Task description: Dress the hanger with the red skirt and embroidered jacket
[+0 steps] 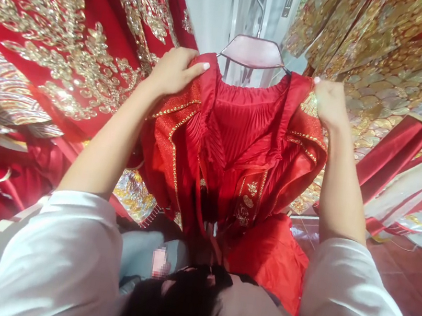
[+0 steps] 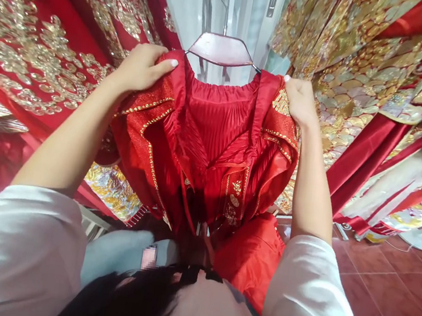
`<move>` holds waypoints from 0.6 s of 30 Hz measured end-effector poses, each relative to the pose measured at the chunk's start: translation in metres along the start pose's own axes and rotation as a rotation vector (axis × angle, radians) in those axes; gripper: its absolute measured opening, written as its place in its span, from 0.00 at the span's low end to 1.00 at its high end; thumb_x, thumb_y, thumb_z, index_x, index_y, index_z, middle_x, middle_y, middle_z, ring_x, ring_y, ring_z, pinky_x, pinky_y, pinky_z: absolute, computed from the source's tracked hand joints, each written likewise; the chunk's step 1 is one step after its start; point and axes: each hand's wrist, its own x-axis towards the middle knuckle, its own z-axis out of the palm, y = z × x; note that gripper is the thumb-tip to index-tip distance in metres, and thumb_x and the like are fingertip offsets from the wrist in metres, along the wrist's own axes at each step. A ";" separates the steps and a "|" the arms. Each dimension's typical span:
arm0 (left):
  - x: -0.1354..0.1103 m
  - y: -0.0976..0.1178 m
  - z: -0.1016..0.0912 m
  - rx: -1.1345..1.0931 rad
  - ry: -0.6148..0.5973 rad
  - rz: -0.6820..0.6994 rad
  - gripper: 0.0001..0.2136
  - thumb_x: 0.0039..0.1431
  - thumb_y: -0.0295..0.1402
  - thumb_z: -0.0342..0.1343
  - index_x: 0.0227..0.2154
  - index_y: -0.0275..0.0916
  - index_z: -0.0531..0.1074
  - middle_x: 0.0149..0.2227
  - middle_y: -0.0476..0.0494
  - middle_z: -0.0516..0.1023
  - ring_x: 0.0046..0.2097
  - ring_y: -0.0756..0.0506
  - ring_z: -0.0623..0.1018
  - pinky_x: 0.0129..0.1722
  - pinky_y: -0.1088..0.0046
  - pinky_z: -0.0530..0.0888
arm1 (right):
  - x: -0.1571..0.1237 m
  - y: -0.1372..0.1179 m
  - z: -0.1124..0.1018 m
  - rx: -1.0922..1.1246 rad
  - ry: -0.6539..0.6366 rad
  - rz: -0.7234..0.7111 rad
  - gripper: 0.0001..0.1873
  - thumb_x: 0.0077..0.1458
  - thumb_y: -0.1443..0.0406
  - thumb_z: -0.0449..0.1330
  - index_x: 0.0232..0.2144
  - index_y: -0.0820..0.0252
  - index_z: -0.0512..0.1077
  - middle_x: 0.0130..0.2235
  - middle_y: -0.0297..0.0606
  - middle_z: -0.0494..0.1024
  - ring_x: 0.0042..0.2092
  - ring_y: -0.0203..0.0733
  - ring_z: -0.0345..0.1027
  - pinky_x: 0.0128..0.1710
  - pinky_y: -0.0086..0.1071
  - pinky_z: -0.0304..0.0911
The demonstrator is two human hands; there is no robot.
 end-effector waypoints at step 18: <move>-0.199 0.066 0.190 -0.414 0.299 -0.239 0.15 0.62 0.35 0.48 0.20 0.38 0.65 0.23 0.49 0.69 0.26 0.51 0.68 0.29 0.75 0.64 | -0.243 0.012 0.117 -0.393 0.353 -0.138 0.14 0.57 0.64 0.51 0.22 0.62 0.68 0.24 0.37 0.71 0.29 0.36 0.63 0.34 0.30 0.58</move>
